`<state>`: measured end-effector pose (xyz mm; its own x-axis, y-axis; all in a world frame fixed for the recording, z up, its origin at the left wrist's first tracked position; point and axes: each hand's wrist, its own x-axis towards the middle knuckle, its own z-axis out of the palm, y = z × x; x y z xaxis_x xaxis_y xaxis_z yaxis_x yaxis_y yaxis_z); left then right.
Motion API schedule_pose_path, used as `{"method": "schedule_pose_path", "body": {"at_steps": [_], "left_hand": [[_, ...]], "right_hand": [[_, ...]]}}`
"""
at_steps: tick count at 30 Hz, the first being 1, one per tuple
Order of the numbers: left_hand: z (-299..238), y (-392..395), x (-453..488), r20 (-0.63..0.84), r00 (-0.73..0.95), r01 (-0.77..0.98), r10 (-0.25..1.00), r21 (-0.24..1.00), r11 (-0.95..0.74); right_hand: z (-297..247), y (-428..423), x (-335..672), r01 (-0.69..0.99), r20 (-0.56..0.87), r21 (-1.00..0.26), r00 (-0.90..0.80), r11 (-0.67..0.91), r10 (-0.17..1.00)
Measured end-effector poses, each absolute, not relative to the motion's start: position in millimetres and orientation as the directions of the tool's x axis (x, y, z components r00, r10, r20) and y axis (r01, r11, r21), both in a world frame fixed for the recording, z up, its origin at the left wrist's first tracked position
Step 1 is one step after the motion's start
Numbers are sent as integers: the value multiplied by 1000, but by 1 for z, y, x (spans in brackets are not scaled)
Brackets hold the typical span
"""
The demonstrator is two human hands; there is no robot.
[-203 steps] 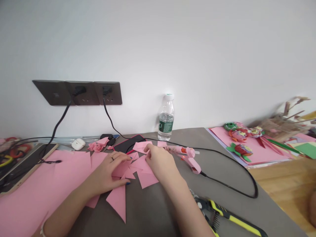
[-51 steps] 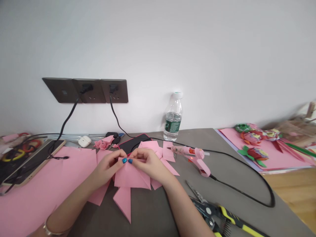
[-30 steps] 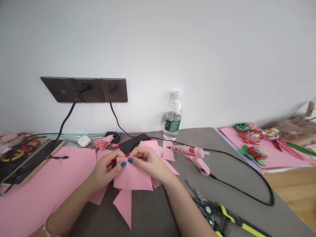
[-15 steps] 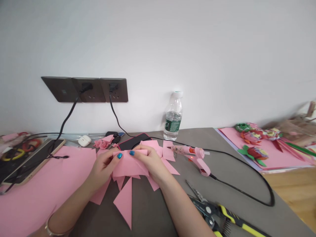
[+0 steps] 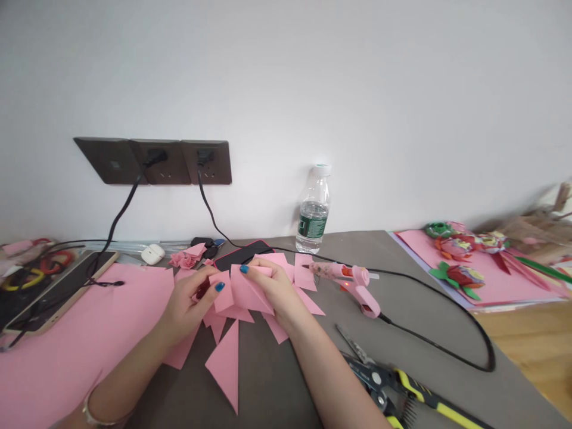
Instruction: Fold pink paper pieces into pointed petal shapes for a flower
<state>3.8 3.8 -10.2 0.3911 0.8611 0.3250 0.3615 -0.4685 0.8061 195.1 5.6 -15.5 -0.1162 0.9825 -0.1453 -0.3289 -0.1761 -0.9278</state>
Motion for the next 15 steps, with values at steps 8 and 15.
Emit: {"method": "schedule_pose_path", "body": {"at_steps": [8, 15], "left_hand": [[-14, 7, 6, 239, 219, 345, 946, 888, -304], [-12, 5, 7, 348, 106, 429, 931, 829, -359]], "right_hand": [[-15, 6, 194, -435, -197, -863, -181, -259, 963], [-11, 3, 192, -557, -268, -742, -265, -374, 926]]}}
